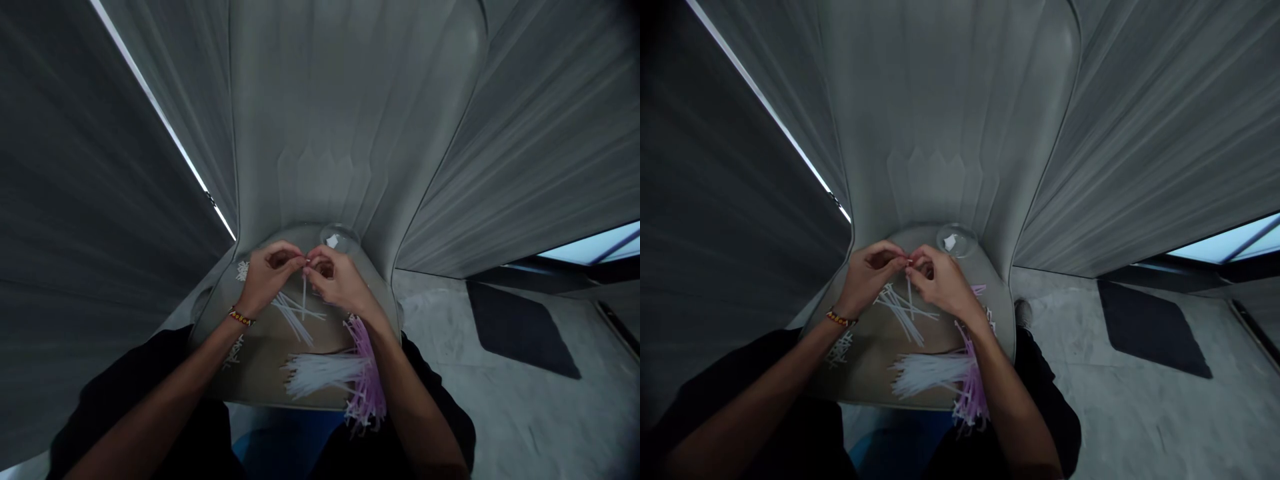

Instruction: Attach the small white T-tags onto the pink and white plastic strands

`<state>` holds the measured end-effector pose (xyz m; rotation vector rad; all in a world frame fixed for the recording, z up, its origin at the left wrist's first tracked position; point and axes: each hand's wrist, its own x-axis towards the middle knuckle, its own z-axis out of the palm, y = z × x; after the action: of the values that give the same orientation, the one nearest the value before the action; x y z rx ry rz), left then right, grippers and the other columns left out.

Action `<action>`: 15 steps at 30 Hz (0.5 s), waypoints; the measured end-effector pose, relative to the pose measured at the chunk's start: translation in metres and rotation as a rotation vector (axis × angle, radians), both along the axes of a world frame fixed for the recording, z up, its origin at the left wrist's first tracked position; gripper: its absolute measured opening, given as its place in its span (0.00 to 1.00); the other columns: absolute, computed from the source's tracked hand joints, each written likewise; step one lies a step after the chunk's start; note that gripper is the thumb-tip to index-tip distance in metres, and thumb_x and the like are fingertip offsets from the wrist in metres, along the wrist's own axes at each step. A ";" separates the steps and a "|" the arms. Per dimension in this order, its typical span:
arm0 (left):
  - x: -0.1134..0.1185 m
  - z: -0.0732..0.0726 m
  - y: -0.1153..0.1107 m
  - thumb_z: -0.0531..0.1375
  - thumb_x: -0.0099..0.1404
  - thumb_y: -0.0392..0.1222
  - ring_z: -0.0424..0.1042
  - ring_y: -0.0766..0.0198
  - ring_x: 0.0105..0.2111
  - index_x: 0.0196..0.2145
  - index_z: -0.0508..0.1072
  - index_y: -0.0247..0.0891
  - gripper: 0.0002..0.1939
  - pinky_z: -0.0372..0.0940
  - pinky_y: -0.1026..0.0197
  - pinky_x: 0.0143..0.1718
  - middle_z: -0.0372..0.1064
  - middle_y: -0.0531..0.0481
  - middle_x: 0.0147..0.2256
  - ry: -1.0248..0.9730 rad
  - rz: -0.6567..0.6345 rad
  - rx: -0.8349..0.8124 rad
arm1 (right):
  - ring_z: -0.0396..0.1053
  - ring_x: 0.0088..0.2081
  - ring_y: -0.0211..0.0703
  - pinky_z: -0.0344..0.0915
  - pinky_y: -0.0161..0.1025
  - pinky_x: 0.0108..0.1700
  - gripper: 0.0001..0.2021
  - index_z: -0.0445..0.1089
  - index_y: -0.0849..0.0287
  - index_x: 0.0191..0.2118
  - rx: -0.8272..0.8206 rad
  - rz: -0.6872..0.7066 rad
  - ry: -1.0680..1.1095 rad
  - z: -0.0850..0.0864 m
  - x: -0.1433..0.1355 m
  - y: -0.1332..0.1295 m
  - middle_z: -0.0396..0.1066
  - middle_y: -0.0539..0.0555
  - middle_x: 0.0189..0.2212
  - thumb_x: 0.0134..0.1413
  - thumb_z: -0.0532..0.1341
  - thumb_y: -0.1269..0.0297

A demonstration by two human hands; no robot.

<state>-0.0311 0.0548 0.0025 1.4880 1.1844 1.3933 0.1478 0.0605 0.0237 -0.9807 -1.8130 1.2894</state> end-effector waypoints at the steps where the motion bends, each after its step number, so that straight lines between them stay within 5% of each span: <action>1: 0.000 -0.002 0.000 0.63 0.67 0.50 0.74 0.64 0.31 0.37 0.75 0.38 0.12 0.69 0.64 0.33 0.74 0.51 0.31 0.034 0.017 0.027 | 0.70 0.29 0.37 0.66 0.34 0.32 0.05 0.67 0.55 0.42 0.004 0.005 0.015 0.002 0.001 0.000 0.74 0.48 0.32 0.62 0.61 0.62; 5: 0.010 -0.021 0.001 0.41 0.79 0.43 0.75 0.62 0.36 0.51 0.71 0.37 0.21 0.70 0.61 0.38 0.74 0.46 0.38 0.525 0.040 0.077 | 0.70 0.30 0.36 0.66 0.34 0.33 0.09 0.69 0.56 0.47 0.035 -0.021 0.081 0.014 0.009 0.003 0.73 0.48 0.32 0.62 0.60 0.64; 10: 0.043 -0.051 -0.005 0.59 0.68 0.34 0.74 0.55 0.45 0.42 0.78 0.41 0.09 0.68 0.57 0.43 0.75 0.45 0.44 0.846 -0.177 0.082 | 0.70 0.30 0.36 0.66 0.35 0.34 0.09 0.71 0.55 0.48 0.084 -0.109 0.170 0.026 0.028 0.012 0.73 0.48 0.31 0.63 0.60 0.64; 15: 0.058 -0.051 -0.009 0.58 0.70 0.34 0.72 0.53 0.46 0.40 0.77 0.42 0.08 0.66 0.56 0.42 0.74 0.44 0.45 1.038 -0.267 0.094 | 0.71 0.32 0.38 0.69 0.37 0.35 0.08 0.71 0.55 0.44 0.099 -0.250 0.186 0.038 0.043 0.015 0.74 0.51 0.34 0.63 0.60 0.60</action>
<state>0.0272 0.0461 -0.0483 2.4444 1.4117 0.4409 0.1912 0.0754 0.0620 -0.9652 -1.5436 1.0889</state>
